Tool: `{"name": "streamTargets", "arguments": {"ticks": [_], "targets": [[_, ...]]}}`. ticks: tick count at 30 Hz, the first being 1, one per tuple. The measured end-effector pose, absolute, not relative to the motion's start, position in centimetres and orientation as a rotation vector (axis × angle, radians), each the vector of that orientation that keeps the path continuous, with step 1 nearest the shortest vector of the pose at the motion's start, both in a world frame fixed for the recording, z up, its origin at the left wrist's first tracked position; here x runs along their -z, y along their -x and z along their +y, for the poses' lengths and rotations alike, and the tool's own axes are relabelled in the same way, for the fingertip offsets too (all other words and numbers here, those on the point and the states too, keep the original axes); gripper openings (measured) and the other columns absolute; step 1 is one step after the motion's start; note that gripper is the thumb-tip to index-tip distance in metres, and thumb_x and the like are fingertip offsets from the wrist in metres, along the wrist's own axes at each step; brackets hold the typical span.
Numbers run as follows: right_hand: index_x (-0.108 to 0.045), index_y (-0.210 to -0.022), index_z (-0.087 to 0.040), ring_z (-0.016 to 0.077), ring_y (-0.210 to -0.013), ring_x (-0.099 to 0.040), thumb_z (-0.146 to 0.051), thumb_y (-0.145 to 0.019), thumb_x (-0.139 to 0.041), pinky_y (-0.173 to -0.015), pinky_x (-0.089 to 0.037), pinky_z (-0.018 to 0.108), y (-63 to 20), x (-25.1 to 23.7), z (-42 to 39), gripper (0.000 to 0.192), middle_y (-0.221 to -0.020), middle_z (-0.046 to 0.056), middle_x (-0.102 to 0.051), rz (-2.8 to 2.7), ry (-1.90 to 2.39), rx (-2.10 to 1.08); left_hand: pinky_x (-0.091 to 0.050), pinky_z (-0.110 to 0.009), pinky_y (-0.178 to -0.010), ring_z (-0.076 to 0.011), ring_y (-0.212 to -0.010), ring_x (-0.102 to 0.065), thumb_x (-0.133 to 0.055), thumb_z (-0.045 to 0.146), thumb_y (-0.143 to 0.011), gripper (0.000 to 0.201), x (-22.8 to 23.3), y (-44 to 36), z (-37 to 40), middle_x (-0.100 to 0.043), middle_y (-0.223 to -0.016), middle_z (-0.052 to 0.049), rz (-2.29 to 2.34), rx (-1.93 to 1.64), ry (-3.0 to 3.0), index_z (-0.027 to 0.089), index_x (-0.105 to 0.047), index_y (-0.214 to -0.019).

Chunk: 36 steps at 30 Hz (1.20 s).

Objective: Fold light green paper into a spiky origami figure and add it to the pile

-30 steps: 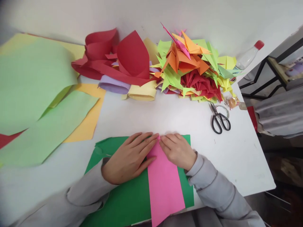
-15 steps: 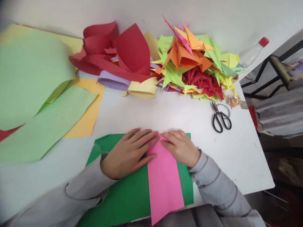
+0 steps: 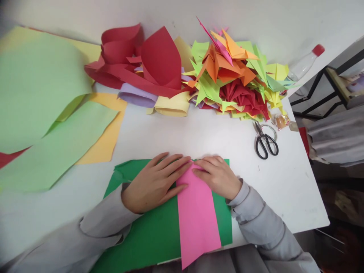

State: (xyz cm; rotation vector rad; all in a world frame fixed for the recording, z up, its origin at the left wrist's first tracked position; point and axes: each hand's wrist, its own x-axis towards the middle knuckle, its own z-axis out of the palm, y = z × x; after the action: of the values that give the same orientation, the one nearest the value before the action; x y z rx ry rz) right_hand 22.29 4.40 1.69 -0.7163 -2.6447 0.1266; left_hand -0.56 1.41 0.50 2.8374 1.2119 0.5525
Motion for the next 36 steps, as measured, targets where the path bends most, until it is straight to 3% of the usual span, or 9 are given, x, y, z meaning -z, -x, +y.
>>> {"name": "streamTargets", "arguments": {"ticks": [15,23,36], "targets": [[-0.069,-0.105,-0.018,0.0211,-0.108,-0.057,-0.021,-0.098,-0.047,-0.089,-0.048,0.037,-22.32,-1.86,4.39,0.023,-0.115,0.007,-0.069,-2.681,0.713,-0.085,-0.035,-0.049,-0.100,-0.0303,-0.117,-0.053,-0.040,0.041,-0.095,0.047,-0.48,0.33,1.21,-0.060,-0.133,-0.011,1.239,-0.520,-2.842,0.013,-0.057,-0.128],[-0.067,-0.107,-0.016,0.0215,-0.109,-0.055,-0.016,-0.096,-0.050,-0.089,-0.046,0.038,-22.14,-1.93,4.26,0.020,-0.114,0.007,-0.069,-2.690,0.670,-0.021,-0.040,-0.051,-0.099,-0.0330,-0.115,-0.054,-0.047,0.043,-0.091,0.047,-0.23,0.40,1.15,-0.060,-0.126,-0.019,1.299,-0.583,-2.836,0.013,-0.059,-0.125],[-0.068,-0.106,-0.018,0.0199,-0.109,-0.056,-0.018,-0.097,-0.049,-0.092,-0.044,0.038,-22.15,-1.67,4.22,0.021,-0.117,0.005,-0.069,-2.703,0.694,-0.016,-0.033,-0.050,-0.102,-0.0306,-0.114,-0.055,-0.040,0.038,-0.094,0.043,-0.67,-0.01,0.91,-0.063,-0.129,-0.010,1.268,-0.543,-2.863,0.015,-0.061,-0.124]]}}
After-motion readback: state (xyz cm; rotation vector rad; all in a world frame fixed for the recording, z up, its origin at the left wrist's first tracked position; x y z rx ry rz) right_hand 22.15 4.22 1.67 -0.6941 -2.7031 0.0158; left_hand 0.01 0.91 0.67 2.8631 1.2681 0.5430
